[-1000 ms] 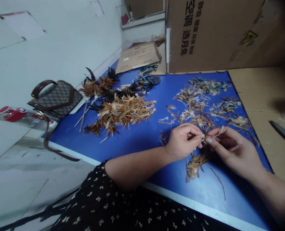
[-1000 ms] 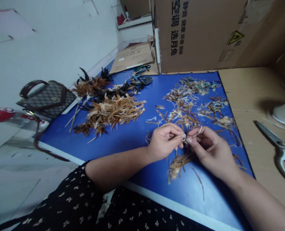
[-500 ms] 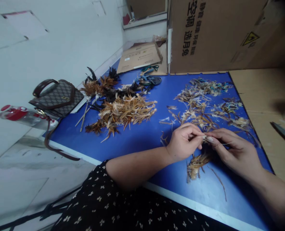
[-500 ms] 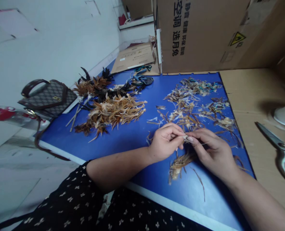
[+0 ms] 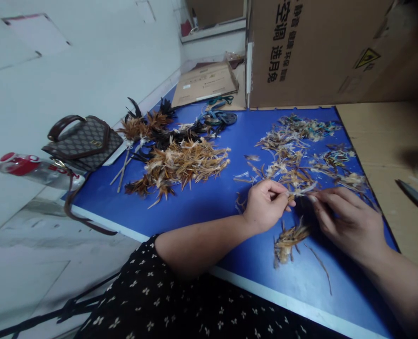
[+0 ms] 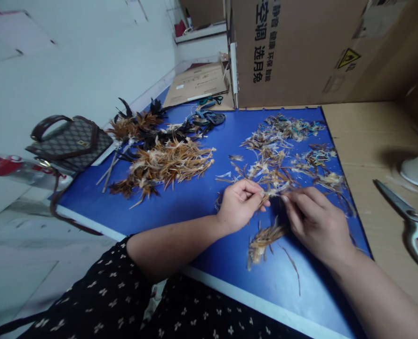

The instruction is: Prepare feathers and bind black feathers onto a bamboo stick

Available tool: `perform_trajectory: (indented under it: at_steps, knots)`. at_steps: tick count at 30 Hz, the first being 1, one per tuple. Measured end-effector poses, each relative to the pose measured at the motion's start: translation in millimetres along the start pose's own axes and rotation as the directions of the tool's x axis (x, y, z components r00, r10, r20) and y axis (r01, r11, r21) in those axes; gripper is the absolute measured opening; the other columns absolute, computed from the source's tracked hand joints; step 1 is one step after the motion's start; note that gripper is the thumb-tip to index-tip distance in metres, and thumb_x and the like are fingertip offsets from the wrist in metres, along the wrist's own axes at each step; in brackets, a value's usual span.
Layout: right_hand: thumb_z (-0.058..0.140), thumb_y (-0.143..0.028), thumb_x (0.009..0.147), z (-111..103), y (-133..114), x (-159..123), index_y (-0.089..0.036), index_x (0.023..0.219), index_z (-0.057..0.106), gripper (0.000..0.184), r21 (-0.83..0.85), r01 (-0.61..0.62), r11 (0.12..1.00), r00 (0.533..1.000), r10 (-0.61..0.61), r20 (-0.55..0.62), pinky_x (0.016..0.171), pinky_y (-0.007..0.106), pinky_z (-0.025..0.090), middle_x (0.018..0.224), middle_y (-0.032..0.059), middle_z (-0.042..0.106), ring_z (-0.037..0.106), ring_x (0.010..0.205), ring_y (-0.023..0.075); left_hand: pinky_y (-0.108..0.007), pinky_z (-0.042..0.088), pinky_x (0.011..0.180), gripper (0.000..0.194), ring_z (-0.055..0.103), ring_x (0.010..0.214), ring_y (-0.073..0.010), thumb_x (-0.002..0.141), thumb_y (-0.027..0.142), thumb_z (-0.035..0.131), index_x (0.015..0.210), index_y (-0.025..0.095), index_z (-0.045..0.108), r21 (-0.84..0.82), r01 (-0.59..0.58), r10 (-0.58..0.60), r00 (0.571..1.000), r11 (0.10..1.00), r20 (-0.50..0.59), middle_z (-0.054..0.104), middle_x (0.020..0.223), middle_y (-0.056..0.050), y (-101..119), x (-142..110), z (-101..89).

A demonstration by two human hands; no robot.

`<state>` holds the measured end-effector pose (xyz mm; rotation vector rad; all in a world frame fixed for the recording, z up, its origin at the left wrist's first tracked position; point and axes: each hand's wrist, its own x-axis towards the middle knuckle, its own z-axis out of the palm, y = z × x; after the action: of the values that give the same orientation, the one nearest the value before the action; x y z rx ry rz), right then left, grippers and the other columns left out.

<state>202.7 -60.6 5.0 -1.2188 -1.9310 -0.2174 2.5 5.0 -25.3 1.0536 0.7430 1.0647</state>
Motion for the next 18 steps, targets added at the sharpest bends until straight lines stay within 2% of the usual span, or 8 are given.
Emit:
perform_trajectory:
  at_steps: [5, 9, 11, 13, 15, 16, 18]
  knots:
    - [0.083, -0.011, 0.100, 1, -11, 4, -0.027, 0.110, 0.076, 0.020, 0.161, -0.022, 0.987, 1.000, 0.020, 0.013, 0.080, 0.031, 0.063, 0.104, 0.0057, 0.079, 0.078, 0.085, 0.0188, -0.029, 0.063, 0.066, 0.038, 0.076, 0.066, -0.0152, 0.085, 0.038, 0.094, 0.095, 0.019, 0.063, -0.013, 0.106, -0.107, 0.994, 0.994, -0.021, 0.075, 0.078, -0.001, 2, -1, 2.2]
    - [0.076, -0.020, 0.107, -1, -20, 8, -0.028, 0.110, 0.078, 0.009, 0.348, -0.127, 0.929, 0.989, 0.094, 0.110, 0.085, 0.036, 0.067, 0.114, 0.0087, 0.083, 0.082, 0.095, 0.0231, -0.025, 0.059, 0.061, 0.031, 0.073, 0.061, -0.0134, 0.084, 0.026, 0.092, 0.095, 0.018, 0.065, 0.007, 0.169, -0.169, 0.985, 0.986, -0.034, 0.074, 0.077, 0.001, 0, -4, 6.4]
    - [0.070, -0.028, 0.112, -2, -24, 10, -0.028, 0.108, 0.077, 0.009, 0.503, -0.288, 0.815, 0.955, 0.209, 0.209, 0.077, 0.034, 0.068, 0.112, 0.0088, 0.083, 0.082, 0.087, 0.0210, -0.025, 0.058, 0.061, 0.030, 0.072, 0.061, -0.0127, 0.083, 0.023, 0.092, 0.096, 0.018, 0.065, -0.007, 0.195, -0.195, 0.981, 0.981, -0.011, 0.074, 0.079, 0.001, 0, -7, 8.6]
    - [0.066, -0.035, 0.116, -2, -26, 10, -0.028, 0.109, 0.075, 0.013, 0.638, -0.467, 0.613, 0.885, 0.322, 0.338, 0.071, 0.032, 0.067, 0.091, 0.0041, 0.080, 0.078, 0.073, 0.0183, -0.027, 0.058, 0.063, 0.031, 0.071, 0.061, -0.0122, 0.084, 0.024, 0.093, 0.097, 0.017, 0.065, -0.039, 0.226, -0.225, 0.974, 0.973, 0.035, 0.074, 0.077, 0.001, 1, -10, 10.1]
    - [0.066, -0.039, 0.117, -3, -26, 9, -0.029, 0.110, 0.071, 0.014, 0.704, -0.586, 0.401, 0.805, 0.384, 0.452, 0.069, 0.033, 0.068, 0.074, -0.0018, 0.073, 0.073, 0.060, 0.0165, -0.028, 0.058, 0.068, 0.035, 0.070, 0.064, -0.0116, 0.084, 0.029, 0.097, 0.096, 0.016, 0.066, -0.096, 0.242, -0.236, 0.969, 0.966, 0.067, 0.074, 0.078, 0.000, 4, -12, 10.8]
    - [0.066, -0.040, 0.117, -4, -26, 8, -0.029, 0.110, 0.070, 0.014, 0.717, -0.614, 0.329, 0.780, 0.392, 0.488, 0.067, 0.034, 0.069, 0.075, -0.0028, 0.074, 0.070, 0.055, 0.0153, -0.029, 0.059, 0.073, 0.038, 0.071, 0.068, -0.0113, 0.083, 0.031, 0.100, 0.094, 0.016, 0.066, -0.135, 0.243, -0.234, 0.969, 0.961, 0.073, 0.075, 0.081, -0.001, 6, -12, 10.8]
    - [0.067, -0.040, 0.116, -7, -24, 8, -0.028, 0.108, 0.068, 0.014, 0.721, -0.636, 0.274, 0.760, 0.386, 0.523, 0.063, 0.035, 0.069, 0.089, -0.0011, 0.080, 0.066, 0.050, 0.0123, -0.030, 0.059, 0.083, 0.046, 0.073, 0.078, -0.0111, 0.076, 0.034, 0.107, 0.090, 0.015, 0.067, -0.232, 0.252, -0.238, 0.967, 0.940, 0.086, 0.077, 0.090, -0.002, 11, -12, 10.4]
